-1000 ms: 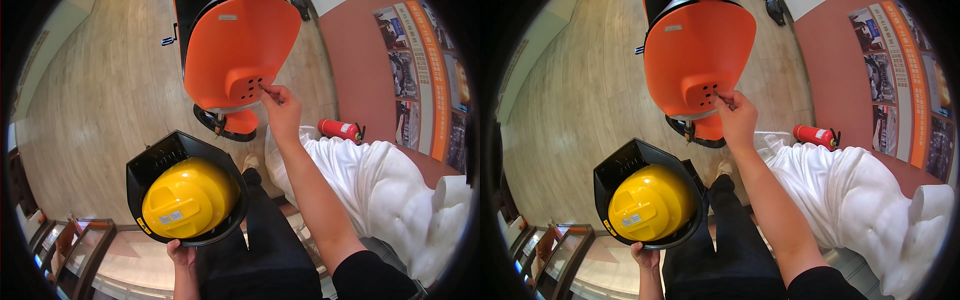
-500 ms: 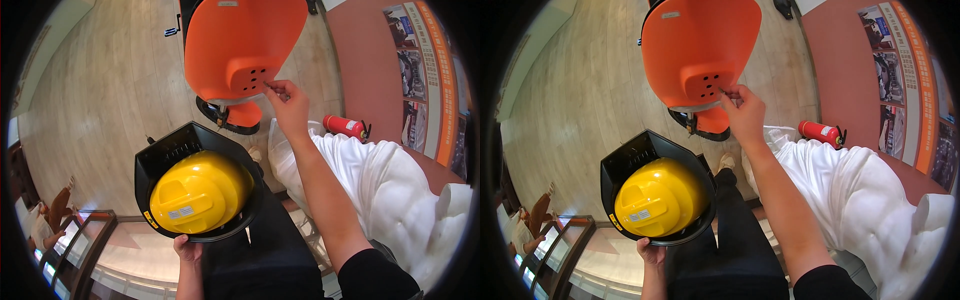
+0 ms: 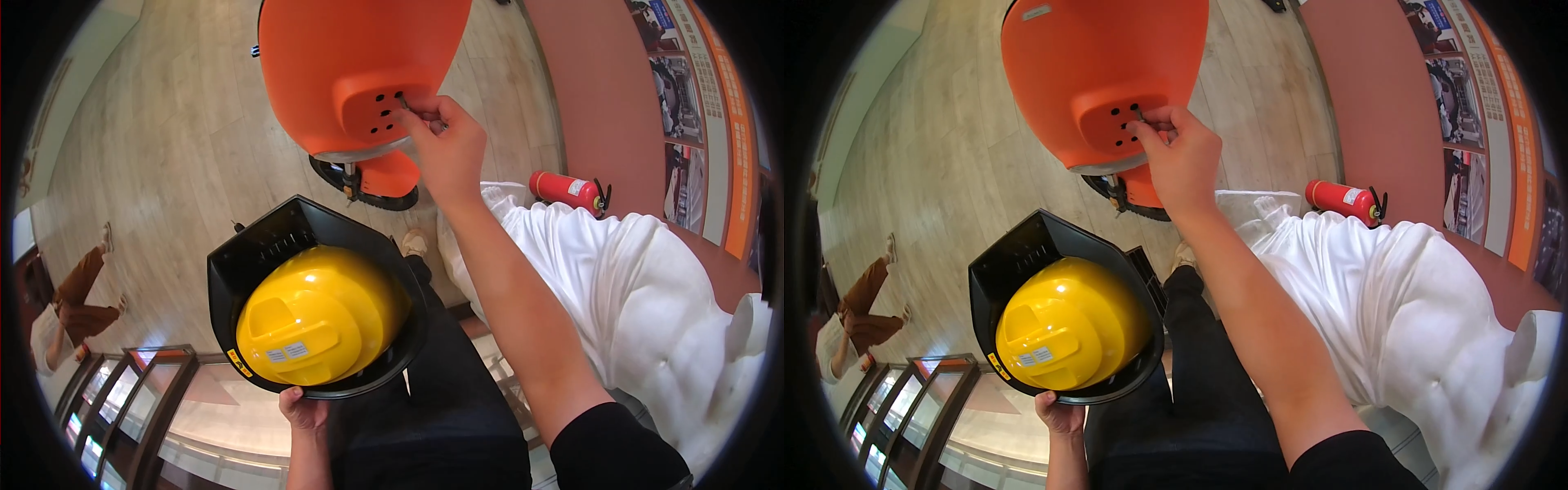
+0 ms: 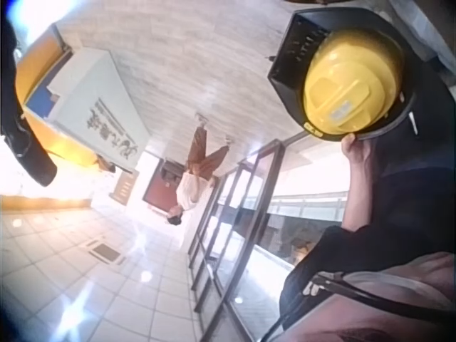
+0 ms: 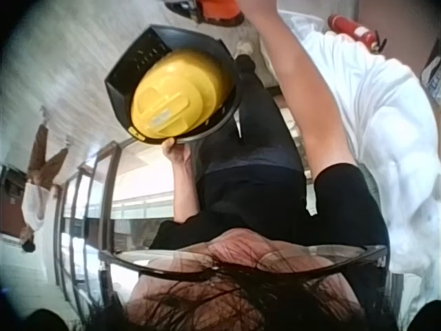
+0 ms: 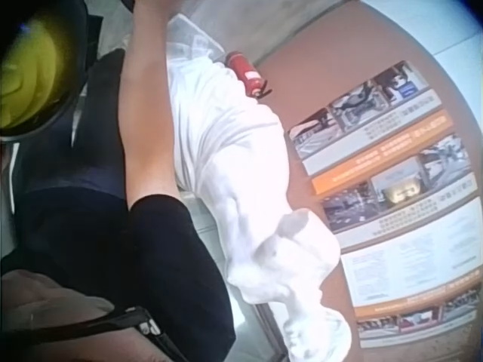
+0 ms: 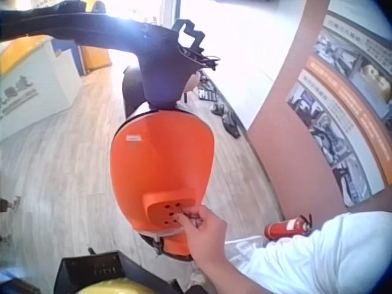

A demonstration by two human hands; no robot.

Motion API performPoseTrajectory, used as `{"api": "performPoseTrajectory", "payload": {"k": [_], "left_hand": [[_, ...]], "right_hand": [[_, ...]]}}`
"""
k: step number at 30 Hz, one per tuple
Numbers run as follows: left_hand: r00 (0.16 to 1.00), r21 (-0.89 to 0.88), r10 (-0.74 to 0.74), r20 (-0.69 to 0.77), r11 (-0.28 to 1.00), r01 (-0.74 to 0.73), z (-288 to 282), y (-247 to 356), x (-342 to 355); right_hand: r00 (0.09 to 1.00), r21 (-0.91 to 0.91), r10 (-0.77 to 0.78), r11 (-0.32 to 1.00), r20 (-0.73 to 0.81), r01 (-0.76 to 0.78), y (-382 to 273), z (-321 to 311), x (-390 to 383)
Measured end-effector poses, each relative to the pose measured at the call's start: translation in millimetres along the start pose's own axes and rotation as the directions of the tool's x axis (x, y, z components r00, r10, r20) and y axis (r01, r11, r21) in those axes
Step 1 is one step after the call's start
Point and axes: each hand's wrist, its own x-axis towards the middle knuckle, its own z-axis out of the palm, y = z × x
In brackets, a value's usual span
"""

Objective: Replacing or repairing components of an electric scooter using a power drill.

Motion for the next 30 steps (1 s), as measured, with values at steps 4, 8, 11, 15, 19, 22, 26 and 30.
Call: {"api": "performPoseTrajectory", "payload": {"k": [4, 8, 11, 15, 19, 22, 26, 30], "left_hand": [[1.000, 0.003, 0.001, 0.004, 1.000, -0.001, 1.9, -3.2, -0.6], [1.000, -0.008, -0.001, -0.002, 1.000, 0.001, 2.8, -4.7, -3.0], [1.000, 0.008, -0.007, 0.002, 1.000, 0.007, 9.6, -6.0, -4.2], [1.000, 0.004, -0.016, -0.001, 1.000, 0.016, 8.4, -8.2, -5.4], [1.000, 0.025, -0.007, 0.003, 1.000, 0.007, 9.5, -10.6, -5.0], [1.000, 0.023, -0.012, 0.009, 1.000, 0.012, 11.1, -9.3, -5.3], [1.000, 0.018, -0.015, 0.009, 1.000, 0.015, 8.6, -8.6, -5.5], [0.998, -0.043, -0.056, 0.041, 0.997, 0.058, 11.5, -5.4, -4.1]], "right_hand": [[0.999, 0.031, -0.047, 0.998, -0.006, 0.047, 1.5, 1.4, 1.6], [1.000, 0.051, 0.001, 0.999, 0.000, -0.001, -3.5, 8.7, 0.1], [0.996, 0.041, -0.080, 0.996, -0.040, 0.081, -11.6, 11.1, 2.9], [0.999, 0.051, -0.031, 0.998, -0.043, 0.033, -18.7, 13.8, 6.1], [0.993, -0.042, -0.117, 0.992, -0.023, 0.116, -22.0, 10.1, 11.8], [0.993, -0.164, -0.113, 0.980, 0.026, 0.116, -28.1, 5.9, 16.0], [0.974, -0.206, -0.225, 0.954, -0.008, 0.219, -14.7, 12.7, 15.2], [0.971, -0.238, -0.237, 0.945, -0.020, 0.226, -12.9, 16.5, 16.4]]}}
